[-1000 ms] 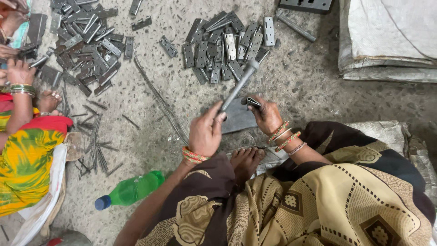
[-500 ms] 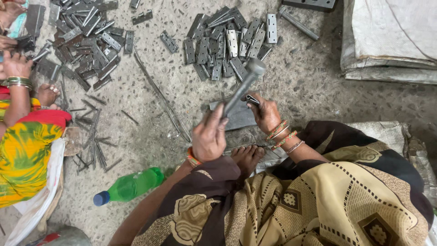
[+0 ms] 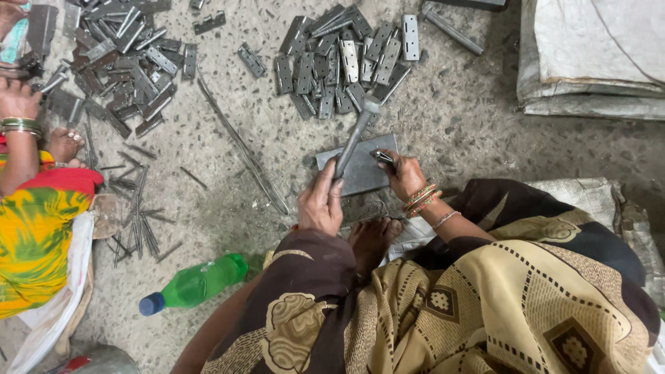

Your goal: The person sits on the floor and assembles metal hinges by inserting pins into hinge plates using a metal rod and a block. They repeatedly pick up hinge plates, align them, insert the pin, and tap it into place before setting the assembled unit aside.

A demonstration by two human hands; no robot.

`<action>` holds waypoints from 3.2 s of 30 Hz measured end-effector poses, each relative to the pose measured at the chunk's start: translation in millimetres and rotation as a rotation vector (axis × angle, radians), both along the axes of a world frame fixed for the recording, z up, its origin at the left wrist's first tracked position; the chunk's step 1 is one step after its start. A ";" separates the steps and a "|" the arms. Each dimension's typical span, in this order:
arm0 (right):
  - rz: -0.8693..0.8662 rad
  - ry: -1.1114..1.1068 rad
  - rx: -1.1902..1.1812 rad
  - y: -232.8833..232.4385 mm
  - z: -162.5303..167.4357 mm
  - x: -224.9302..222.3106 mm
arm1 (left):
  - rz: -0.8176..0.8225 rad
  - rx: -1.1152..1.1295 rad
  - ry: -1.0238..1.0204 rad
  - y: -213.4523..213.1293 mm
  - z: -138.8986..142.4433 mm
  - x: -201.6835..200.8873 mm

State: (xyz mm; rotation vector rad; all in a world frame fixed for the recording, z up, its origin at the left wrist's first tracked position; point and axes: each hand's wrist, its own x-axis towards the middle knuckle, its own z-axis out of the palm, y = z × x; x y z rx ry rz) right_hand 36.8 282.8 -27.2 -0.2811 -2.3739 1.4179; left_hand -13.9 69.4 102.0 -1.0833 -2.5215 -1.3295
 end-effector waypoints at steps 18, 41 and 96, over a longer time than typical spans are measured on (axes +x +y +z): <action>-0.018 -0.203 -0.015 3.1 9.0 7.5 | -0.066 -0.411 -0.262 1.7 -43.4 -13.2; 0.021 0.065 -0.058 4.7 -2.5 5.2 | -0.141 -0.226 -0.111 6.1 -38.9 1.8; -0.257 -0.295 -1.106 16.0 17.7 38.0 | -0.199 -0.240 -0.674 73.7 -92.3 -4.8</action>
